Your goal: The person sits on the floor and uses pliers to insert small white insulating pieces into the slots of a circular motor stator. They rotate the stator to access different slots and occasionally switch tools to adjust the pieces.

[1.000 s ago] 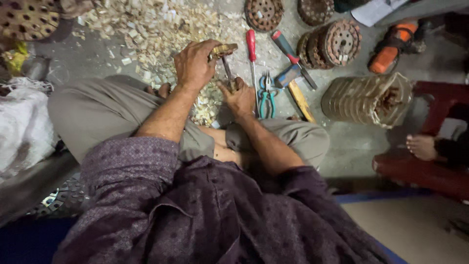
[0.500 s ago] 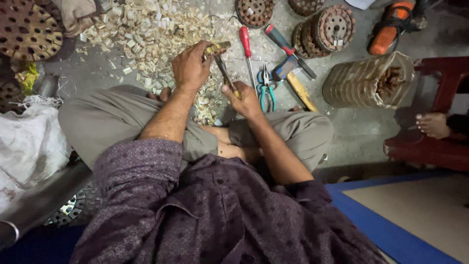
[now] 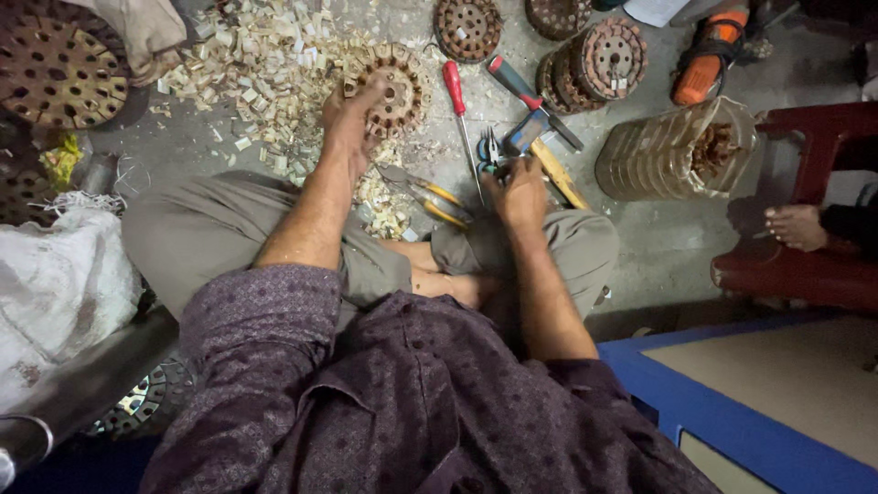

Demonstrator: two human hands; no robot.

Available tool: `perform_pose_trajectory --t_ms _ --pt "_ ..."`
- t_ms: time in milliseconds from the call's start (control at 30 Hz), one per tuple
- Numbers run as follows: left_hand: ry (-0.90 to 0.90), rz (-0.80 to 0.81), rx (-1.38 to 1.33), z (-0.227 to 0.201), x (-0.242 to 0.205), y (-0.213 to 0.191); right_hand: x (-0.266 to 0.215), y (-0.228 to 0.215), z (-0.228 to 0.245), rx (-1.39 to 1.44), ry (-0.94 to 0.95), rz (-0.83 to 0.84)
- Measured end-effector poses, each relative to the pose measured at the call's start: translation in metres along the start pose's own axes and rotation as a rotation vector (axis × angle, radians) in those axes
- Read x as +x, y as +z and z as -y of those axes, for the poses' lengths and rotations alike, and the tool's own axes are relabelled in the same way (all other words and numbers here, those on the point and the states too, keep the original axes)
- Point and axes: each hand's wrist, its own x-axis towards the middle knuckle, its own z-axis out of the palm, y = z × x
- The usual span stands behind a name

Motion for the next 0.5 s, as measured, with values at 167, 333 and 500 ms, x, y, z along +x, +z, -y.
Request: perform_pose_trajectory --t_ms 167,333,500 --pt "0.024 0.257 -0.196 -0.017 -0.022 0.005 0.01 0.014 -0.038 0.002 0.085 0.233" --pt "0.039 0.282 -0.317 -0.014 -0.019 0.003 0.007 0.037 -0.049 -0.034 0.083 0.112" --pt "0.066 0.284 -0.337 -0.005 -0.006 0.002 0.004 0.034 -0.043 0.206 0.166 0.069"
